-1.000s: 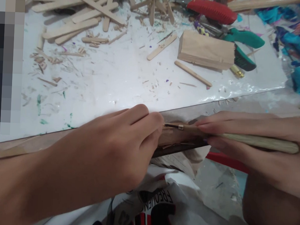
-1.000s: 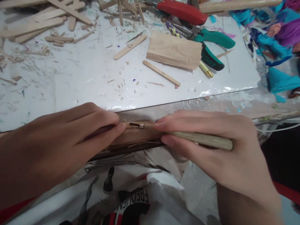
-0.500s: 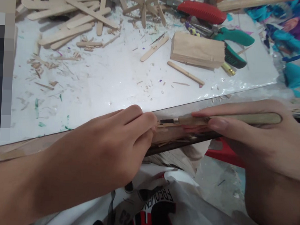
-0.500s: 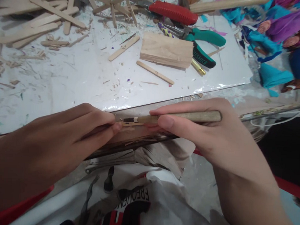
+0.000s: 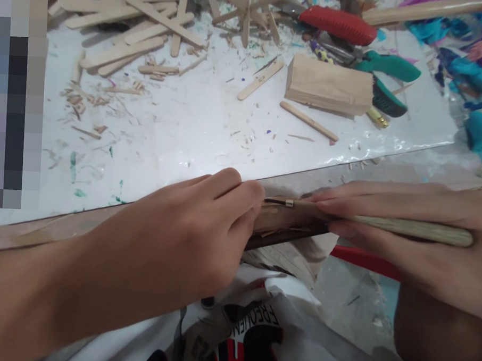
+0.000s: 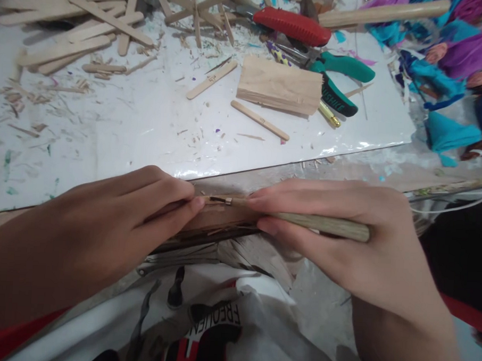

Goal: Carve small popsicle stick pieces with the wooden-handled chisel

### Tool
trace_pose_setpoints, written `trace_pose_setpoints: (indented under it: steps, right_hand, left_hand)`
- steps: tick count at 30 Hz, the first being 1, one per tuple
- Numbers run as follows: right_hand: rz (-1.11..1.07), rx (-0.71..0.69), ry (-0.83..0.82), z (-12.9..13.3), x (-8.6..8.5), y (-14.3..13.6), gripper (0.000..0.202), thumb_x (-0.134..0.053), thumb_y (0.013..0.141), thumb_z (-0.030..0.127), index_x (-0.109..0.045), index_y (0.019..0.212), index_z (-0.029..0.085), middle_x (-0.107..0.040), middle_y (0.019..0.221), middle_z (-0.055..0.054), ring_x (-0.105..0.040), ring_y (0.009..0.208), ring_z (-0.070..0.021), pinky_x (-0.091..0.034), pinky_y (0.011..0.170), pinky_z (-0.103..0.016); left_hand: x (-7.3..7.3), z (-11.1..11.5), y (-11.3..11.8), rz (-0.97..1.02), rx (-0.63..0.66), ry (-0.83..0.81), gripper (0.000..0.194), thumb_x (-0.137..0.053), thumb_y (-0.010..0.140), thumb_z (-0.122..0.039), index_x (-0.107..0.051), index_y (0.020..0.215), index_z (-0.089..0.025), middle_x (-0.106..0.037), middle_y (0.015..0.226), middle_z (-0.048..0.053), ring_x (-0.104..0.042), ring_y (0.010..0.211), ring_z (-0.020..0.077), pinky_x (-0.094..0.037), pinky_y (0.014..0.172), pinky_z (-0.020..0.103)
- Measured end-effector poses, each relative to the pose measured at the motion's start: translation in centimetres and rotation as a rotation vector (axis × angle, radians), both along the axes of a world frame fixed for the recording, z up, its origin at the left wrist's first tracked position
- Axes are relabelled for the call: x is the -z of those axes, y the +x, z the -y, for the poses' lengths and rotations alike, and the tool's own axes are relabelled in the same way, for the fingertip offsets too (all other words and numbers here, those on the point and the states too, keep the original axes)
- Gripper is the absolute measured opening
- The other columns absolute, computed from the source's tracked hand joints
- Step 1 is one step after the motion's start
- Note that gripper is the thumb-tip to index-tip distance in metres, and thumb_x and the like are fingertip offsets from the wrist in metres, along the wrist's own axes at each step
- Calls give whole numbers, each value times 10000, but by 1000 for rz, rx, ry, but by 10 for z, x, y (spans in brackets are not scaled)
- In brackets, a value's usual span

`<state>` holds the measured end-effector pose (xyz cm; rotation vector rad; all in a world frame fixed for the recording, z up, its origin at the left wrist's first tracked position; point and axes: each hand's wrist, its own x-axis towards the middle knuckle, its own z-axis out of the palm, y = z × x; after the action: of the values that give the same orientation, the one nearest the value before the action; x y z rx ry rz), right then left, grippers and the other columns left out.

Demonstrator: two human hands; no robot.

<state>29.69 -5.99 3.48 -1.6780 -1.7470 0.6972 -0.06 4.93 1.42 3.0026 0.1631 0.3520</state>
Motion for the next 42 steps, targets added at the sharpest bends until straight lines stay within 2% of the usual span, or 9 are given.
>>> trace_pose_setpoints:
  steps: [3, 6, 11, 17, 23, 30, 34, 38, 42]
  right_hand:
    - [-15, 133, -27, 1, 3, -9, 142, -952, 926, 368, -955, 1018, 476, -924, 961, 58, -894, 785, -195, -727, 669, -204]
    - [-60, 260, -28, -2, 4, -16, 86, -981, 883, 406, -948, 913, 479, -902, 845, 77, -870, 707, -174, -677, 596, -160]
    - [-148, 297, -7, -3, 8, -22, 111, -974, 921, 365, -954, 959, 468, -896, 821, 68, -863, 659, -198, -637, 498, -163]
    - [-132, 259, -19, 2, 11, -16, 102, -971, 926, 356, -959, 971, 447, -915, 889, 62, -886, 749, -188, -655, 581, -139]
    - [-147, 225, -36, 4, 8, -11, 128, -958, 930, 339, -961, 1010, 438, -926, 945, 47, -895, 789, -215, -677, 609, -205]
    - [-139, 349, -48, 8, 4, -24, 75, -932, 929, 351, -958, 962, 414, -933, 1001, 50, -887, 880, -186, -681, 744, -199]
    - [-124, 288, -92, 8, 5, -28, 104, -977, 863, 363, -958, 931, 439, -917, 895, 58, -869, 761, -199, -669, 638, -220]
    - [-88, 442, -40, 6, 6, -32, 72, -960, 909, 359, -957, 953, 416, -914, 880, 51, -863, 768, -202, -641, 609, -214]
    - [-121, 341, -47, 3, 8, -27, 52, -978, 888, 409, -956, 907, 452, -895, 810, 60, -845, 654, -185, -620, 533, -174]
  left_hand:
    - [0, 1, 0, -2, 0, 19, 328, -538, 1081, -10, -835, 1214, -53, -718, 1105, 128, -671, 1023, 275, -650, 838, 407]
    - [0, 2, -1, 4, -9, 14, 324, -527, 1098, -30, -834, 1196, -65, -709, 1100, 125, -666, 1036, 279, -641, 843, 409]
    - [0, 3, 0, -4, -4, 4, 342, -497, 1102, -37, -828, 1179, -72, -705, 1098, 126, -673, 1039, 284, -622, 823, 408]
    - [0, 0, -3, 12, -5, -6, 343, -508, 1071, -16, -821, 1194, -83, -724, 1127, 124, -682, 1028, 273, -632, 842, 406]
    - [-1, -1, -4, 10, -4, -22, 373, -469, 1090, -11, -818, 1180, -111, -729, 1116, 107, -675, 994, 249, -620, 784, 386]
    - [-3, 0, -4, 23, 1, -17, 334, -499, 1105, -1, -814, 1170, -93, -691, 1066, 95, -660, 976, 256, -575, 744, 396]
    - [-2, 0, -3, 32, -12, -19, 330, -505, 1105, -6, -818, 1138, -104, -695, 1063, 94, -651, 970, 255, -583, 748, 400]
    - [-2, 0, -1, 28, -6, -15, 350, -495, 1096, 11, -826, 1128, -101, -694, 1051, 95, -647, 957, 253, -594, 746, 393]
    - [0, 0, -2, 21, 3, -1, 352, -491, 1085, 10, -826, 1137, -86, -698, 1062, 109, -655, 982, 266, -607, 765, 403]
